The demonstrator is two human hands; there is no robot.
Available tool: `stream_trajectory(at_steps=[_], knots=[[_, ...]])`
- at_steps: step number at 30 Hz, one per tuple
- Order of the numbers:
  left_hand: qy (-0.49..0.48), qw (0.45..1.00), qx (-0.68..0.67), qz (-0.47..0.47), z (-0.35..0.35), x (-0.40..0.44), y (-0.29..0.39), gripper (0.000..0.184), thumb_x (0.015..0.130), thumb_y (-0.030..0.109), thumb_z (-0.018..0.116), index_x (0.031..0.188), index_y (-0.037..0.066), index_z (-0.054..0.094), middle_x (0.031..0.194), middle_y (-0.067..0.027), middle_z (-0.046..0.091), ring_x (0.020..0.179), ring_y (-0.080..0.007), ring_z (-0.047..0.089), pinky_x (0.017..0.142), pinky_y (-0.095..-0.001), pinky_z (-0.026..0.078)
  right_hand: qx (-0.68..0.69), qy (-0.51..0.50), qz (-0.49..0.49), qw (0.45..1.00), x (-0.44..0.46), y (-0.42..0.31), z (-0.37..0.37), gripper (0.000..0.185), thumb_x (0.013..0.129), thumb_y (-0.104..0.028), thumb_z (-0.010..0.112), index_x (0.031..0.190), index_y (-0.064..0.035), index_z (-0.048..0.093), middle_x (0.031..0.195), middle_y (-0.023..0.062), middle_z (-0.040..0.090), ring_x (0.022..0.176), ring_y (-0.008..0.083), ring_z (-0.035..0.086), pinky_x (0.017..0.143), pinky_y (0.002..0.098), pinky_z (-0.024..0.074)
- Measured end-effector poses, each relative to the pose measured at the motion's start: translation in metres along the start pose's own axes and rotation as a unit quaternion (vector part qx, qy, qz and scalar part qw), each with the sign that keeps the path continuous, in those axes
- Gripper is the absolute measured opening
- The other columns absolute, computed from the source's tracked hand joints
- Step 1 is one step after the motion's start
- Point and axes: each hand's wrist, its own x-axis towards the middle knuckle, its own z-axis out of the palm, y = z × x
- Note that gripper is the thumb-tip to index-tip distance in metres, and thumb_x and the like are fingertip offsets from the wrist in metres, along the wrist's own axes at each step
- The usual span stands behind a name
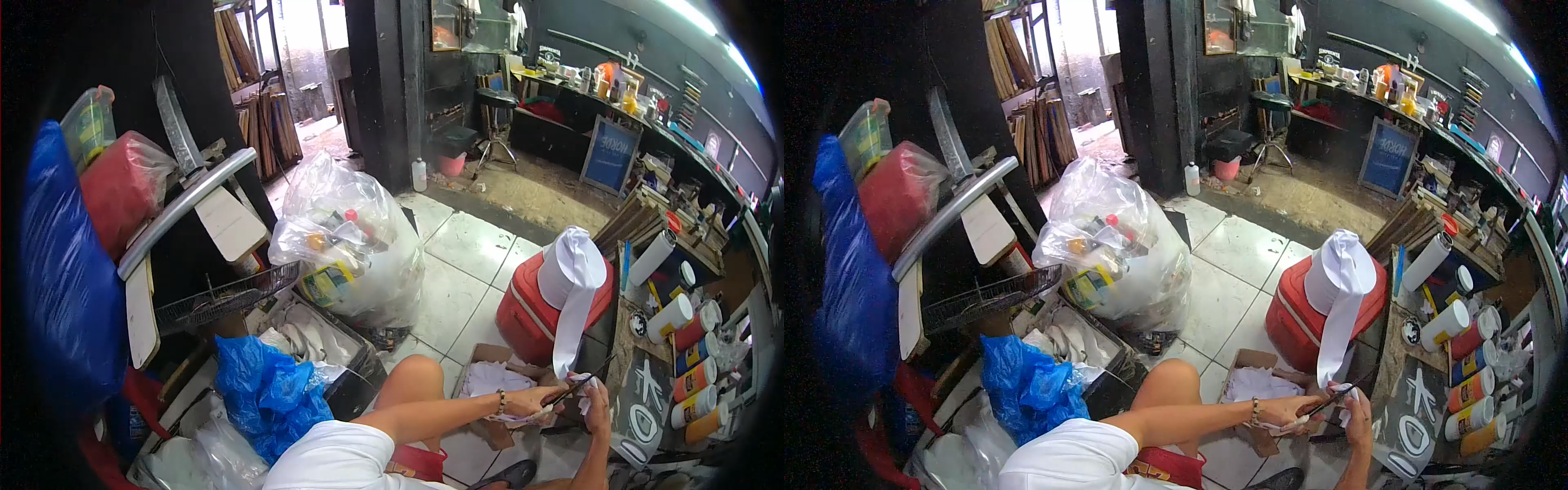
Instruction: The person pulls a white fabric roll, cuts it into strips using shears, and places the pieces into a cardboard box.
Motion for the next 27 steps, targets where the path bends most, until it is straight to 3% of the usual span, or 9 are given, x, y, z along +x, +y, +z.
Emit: stream_trajectory(at_steps=[4,7,13,15,17,20,22,23,27], knots=[[-0.013,0.989,0.099,0.109,-0.016,0.015,-0.033,0.078,0.076,0.012,0.073,0.145,0.006,0.035,0.106,0.0012,0.053,0.083,-0.0056,0.052,0.059,-0.0198,0.042,0.039,-0.003,0.006,0.999,0.008,0.004,-0.009,0.046,0.084,-0.025,0.047,0.115,0.0029,0.066,0.113,0.0091,0.069,0.092,0.0157,0.058,0.083,0.0272,0.0429],[-0.015,0.999,-0.021,-0.037,-0.020,0.016,-0.038,0.077,0.078,0.011,0.073,0.145,0.007,0.035,0.108,-0.0007,0.056,0.077,-0.0062,0.053,0.056,-0.0212,0.044,0.033,0.008,-0.001,0.999,0.009,0.008,-0.010,0.047,0.083,-0.026,0.047,0.114,0.0035,0.067,0.111,0.0091,0.069,0.090,0.0164,0.058,0.083,0.0287,0.0426],[0.031,0.990,0.052,0.128,-0.019,0.010,-0.041,0.068,0.076,0.005,0.076,0.137,0.005,0.045,0.097,-0.0018,0.060,0.068,-0.0076,0.053,0.052,-0.0243,0.045,0.000,-0.013,-0.013,1.000,0.014,0.028,-0.001,0.047,0.087,-0.031,0.048,0.113,0.0043,0.067,0.099,0.0087,0.069,0.083,0.0134,0.060,0.078,0.0257,0.0452],[0.047,0.999,-0.010,0.007,-0.015,0.004,-0.014,0.064,0.072,0.003,0.077,0.131,0.001,0.051,0.090,0.0011,0.060,0.070,-0.0065,0.052,0.054,-0.0234,0.044,-0.042,-0.023,0.021,0.999,0.017,0.052,-0.021,0.043,0.088,-0.028,0.047,0.111,0.0021,0.067,0.094,0.0061,0.067,0.085,0.0132,0.059,0.078,0.0258,0.0456],[0.094,0.987,0.115,0.053,-0.019,0.001,0.013,0.058,0.072,0.002,0.077,0.125,-0.002,0.056,0.089,0.0007,0.063,0.080,-0.0063,0.056,0.061,-0.0232,0.046,-0.033,-0.039,0.014,0.999,0.016,0.063,-0.017,0.035,0.090,-0.025,0.050,0.108,0.0014,0.065,0.096,0.0052,0.066,0.090,0.0147,0.060,0.081,0.0267,0.0462],[0.086,0.989,0.089,0.081,-0.036,-0.002,0.033,0.065,0.077,0.018,0.084,0.130,-0.002,0.051,0.104,-0.0032,0.061,0.093,-0.0088,0.056,0.079,-0.0255,0.048,-0.127,-0.037,-0.036,0.991,0.021,0.064,0.017,0.030,0.092,-0.022,0.057,0.108,0.0031,0.063,0.100,0.0057,0.065,0.093,0.0162,0.060,0.085,0.0290,0.0469],[0.124,0.958,0.231,0.119,-0.062,0.000,0.028,0.075,0.077,0.014,0.083,0.139,-0.002,0.044,0.118,-0.0087,0.062,0.104,-0.0130,0.057,0.087,-0.0282,0.049,-0.252,-0.034,-0.099,0.962,0.025,0.072,0.038,0.030,0.091,-0.016,0.063,0.114,0.0039,0.062,0.111,0.0172,0.065,0.109,0.0268,0.061,0.097,0.0355,0.0449],[0.145,0.963,0.206,0.095,-0.050,-0.011,0.050,0.078,0.077,0.012,0.082,0.142,-0.003,0.040,0.118,-0.0107,0.063,0.108,-0.0141,0.057,0.092,-0.0294,0.048,-0.305,-0.035,-0.200,0.930,0.029,0.089,0.046,0.030,0.090,-0.014,0.063,0.116,0.0012,0.063,0.117,0.0217,0.062,0.115,0.0351,0.059,0.101,0.0400,0.0432],[0.139,0.985,0.084,0.056,-0.062,-0.015,0.056,0.078,0.079,0.010,0.081,0.140,-0.003,0.034,0.117,-0.0155,0.066,0.105,-0.0167,0.063,0.091,-0.0323,0.052,-0.285,-0.097,-0.180,0.937,0.047,0.125,0.073,0.035,0.083,-0.015,0.071,0.116,-0.0056,0.063,0.127,0.0196,0.057,0.125,0.0379,0.051,0.106,0.0433,0.0398]])
